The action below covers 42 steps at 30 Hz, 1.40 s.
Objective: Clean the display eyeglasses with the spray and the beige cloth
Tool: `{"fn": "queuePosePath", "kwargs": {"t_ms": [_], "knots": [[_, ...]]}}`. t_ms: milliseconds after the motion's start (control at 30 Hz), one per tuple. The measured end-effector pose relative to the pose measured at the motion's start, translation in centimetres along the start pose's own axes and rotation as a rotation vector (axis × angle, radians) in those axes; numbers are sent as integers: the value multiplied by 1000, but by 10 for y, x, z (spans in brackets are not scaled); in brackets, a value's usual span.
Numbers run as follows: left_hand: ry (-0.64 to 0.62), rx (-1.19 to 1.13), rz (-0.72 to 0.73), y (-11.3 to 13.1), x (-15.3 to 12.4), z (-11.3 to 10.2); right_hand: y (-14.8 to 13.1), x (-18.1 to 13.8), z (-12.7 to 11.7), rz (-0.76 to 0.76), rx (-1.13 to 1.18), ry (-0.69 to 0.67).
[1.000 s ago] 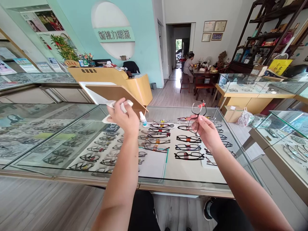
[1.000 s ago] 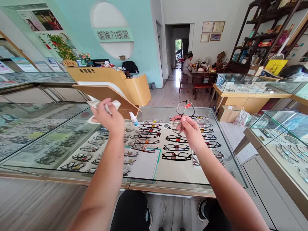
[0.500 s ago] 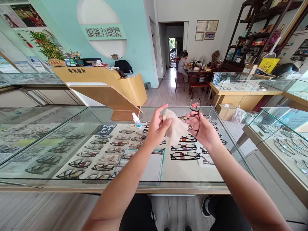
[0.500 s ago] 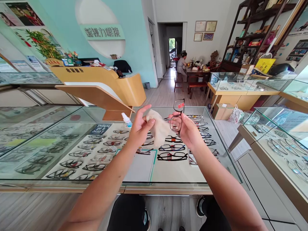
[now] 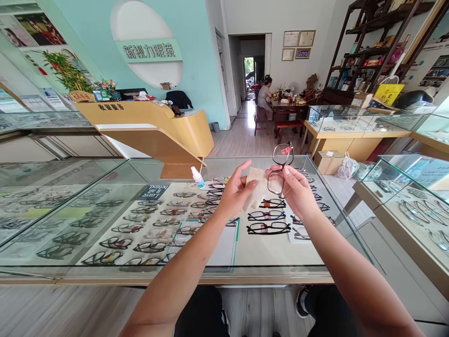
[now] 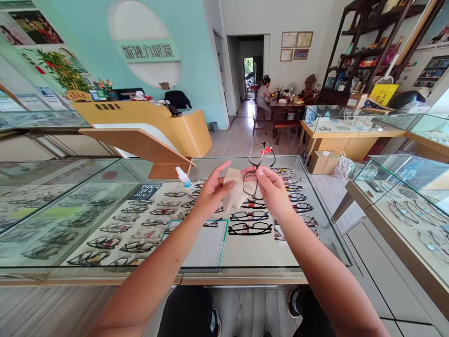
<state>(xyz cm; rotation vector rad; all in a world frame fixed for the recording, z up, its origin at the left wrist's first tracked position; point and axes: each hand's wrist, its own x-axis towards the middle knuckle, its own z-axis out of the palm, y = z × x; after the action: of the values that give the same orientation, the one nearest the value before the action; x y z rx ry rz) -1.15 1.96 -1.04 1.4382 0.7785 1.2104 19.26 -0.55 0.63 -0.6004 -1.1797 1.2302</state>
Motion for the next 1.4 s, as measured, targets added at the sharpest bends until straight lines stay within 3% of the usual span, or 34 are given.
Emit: {"fn": "queuePosePath", "kwargs": {"t_ms": [333, 533, 833, 1033, 1400], "knots": [[19, -116, -171, 0, 6, -2, 1, -3, -4, -84, -143, -80], [73, -10, -35, -2, 2, 4, 6, -2, -1, -86, -161, -10], [79, -6, 56, 2, -3, 9, 18, -5, 6, -51, -116, 47], [36, 121, 134, 6, -9, 15, 24, -4, 6, -68, -98, 108], [-22, 251, 272, 4, -20, 22, 35, -4, 6, -95, -121, 84]]}}
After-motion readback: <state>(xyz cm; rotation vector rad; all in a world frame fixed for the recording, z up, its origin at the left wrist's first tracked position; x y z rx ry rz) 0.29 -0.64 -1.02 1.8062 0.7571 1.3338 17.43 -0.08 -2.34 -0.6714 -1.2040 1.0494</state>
